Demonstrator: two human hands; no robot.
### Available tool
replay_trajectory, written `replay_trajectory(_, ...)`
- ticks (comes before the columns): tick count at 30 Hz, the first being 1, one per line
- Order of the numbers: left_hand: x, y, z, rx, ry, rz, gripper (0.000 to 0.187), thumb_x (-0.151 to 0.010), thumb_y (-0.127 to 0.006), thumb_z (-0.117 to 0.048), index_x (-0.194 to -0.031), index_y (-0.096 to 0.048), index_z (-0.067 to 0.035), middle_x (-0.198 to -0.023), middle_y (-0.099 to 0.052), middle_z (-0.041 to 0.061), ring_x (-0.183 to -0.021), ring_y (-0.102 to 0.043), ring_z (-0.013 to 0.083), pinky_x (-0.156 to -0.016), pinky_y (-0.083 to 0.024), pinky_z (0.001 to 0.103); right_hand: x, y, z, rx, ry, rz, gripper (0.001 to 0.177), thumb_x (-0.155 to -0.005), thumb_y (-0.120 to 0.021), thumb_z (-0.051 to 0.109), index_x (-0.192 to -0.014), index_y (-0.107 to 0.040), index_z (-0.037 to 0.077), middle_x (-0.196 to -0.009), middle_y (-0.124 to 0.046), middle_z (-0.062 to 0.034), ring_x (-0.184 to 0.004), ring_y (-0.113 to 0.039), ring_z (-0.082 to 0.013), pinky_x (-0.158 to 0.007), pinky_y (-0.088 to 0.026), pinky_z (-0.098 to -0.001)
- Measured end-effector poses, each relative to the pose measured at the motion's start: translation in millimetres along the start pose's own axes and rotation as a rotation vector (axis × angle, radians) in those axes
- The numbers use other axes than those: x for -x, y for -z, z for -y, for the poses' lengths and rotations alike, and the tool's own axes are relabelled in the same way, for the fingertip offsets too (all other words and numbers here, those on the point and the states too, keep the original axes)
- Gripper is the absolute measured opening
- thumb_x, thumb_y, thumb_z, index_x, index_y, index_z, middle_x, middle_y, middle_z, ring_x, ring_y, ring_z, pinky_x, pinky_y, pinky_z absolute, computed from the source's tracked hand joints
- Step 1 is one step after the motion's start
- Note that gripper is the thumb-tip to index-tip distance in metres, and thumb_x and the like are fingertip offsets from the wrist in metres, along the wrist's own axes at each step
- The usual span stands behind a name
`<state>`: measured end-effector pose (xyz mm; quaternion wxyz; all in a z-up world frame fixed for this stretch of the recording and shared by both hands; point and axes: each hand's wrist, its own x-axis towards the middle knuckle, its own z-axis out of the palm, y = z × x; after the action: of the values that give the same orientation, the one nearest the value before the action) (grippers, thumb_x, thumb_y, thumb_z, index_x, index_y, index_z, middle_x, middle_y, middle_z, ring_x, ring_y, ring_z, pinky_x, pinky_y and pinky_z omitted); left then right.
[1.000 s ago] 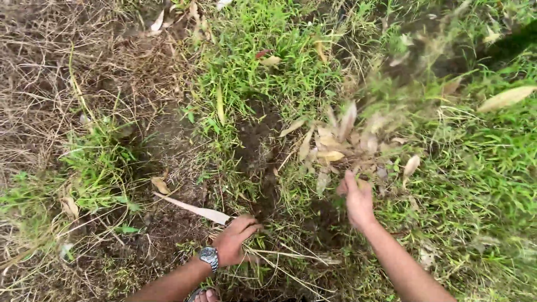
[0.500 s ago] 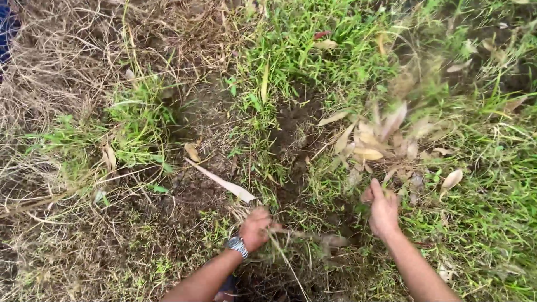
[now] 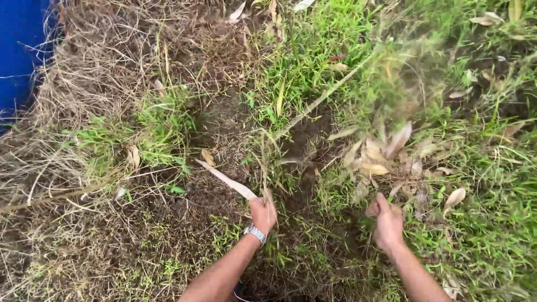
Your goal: Pulling green weeds and gathering dry leaves from the ground by hand to clear a patch of soil.
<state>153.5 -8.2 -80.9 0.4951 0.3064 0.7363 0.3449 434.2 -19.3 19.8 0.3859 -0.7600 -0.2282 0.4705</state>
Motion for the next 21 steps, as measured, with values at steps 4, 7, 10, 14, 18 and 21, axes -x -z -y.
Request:
replay_trajectory(4, 8, 56, -82, 0.107, -0.164, -0.138, 0.049, -0.107, -0.044, -0.020, -0.065, -0.058, 0.000, -0.044, -0.044, 0.002, -0.035, -0.038, 0.0089, -0.038, -0.032, 0.022, 8, 5, 10, -0.022, 0.001, -0.012, 0.043, -0.114, -0.041, 0.030, -0.076, -0.047, 0.012, -0.068, -0.041, -0.0029, -0.067, -0.051, -0.0244, -0.088, -0.044, -0.0504)
replay_trajectory(7, -4, 107, -96, 0.202, -0.328, -0.339, 0.047, -0.097, -0.059, -0.018, -0.054, -0.057, 0.001, -0.043, -0.047, 0.009, -0.038, -0.041, 0.0141, -0.039, -0.030, 0.033, 9, 3, 9, -0.021, 0.004, -0.038, 0.046, -0.115, -0.040, 0.030, -0.074, -0.049, 0.010, -0.067, -0.044, -0.0037, -0.066, -0.052, -0.0243, -0.086, -0.045, -0.0499)
replay_trajectory(10, -12, 118, -57, 0.018, -0.294, -0.226, 0.051, -0.107, -0.045, -0.022, -0.062, -0.057, -0.001, -0.041, -0.047, 0.009, -0.029, -0.042, 0.0149, -0.032, -0.036, 0.026, 17, -17, 30, 0.102, -0.018, -0.012, 0.034, -0.113, -0.044, 0.032, -0.093, -0.052, 0.006, -0.080, -0.055, -0.0139, -0.081, -0.059, -0.0291, -0.094, -0.043, -0.0549)
replay_trajectory(14, -5, 122, -70, 0.045, -0.253, -0.311, 0.052, -0.105, -0.046, -0.020, -0.055, -0.050, -0.008, -0.039, -0.039, 0.002, -0.030, -0.034, 0.0106, -0.034, -0.026, 0.022, 26, -59, 78, 0.236, 0.054, 0.092, 0.046, -0.110, -0.041, 0.040, -0.107, -0.057, -0.003, -0.096, -0.062, -0.0243, -0.104, -0.062, -0.0363, -0.102, -0.039, -0.0557)
replay_trajectory(18, -12, 128, -49, 0.015, -0.235, -0.361, 0.058, -0.105, -0.047, -0.020, -0.048, -0.049, -0.010, -0.035, -0.039, 0.002, -0.027, -0.033, 0.0106, -0.033, -0.027, 0.021, 11, -95, 100, 0.257, 0.067, 0.159, 0.051, -0.109, -0.040, 0.044, -0.113, -0.057, -0.003, -0.105, -0.063, -0.0256, -0.115, -0.060, -0.0381, -0.107, -0.039, -0.0542)
replay_trajectory(21, -12, 137, -62, 0.257, 0.224, -0.316, 0.034, -0.109, -0.045, -0.027, -0.090, -0.061, -0.004, -0.060, -0.052, 0.000, -0.037, -0.039, 0.0089, -0.028, -0.030, 0.024, 5, -105, 106, 0.182, 0.247, 0.263, 0.054, -0.104, -0.041, 0.044, -0.062, -0.048, 0.011, -0.064, -0.056, -0.0092, -0.069, -0.054, -0.0216, -0.092, -0.043, -0.0407)
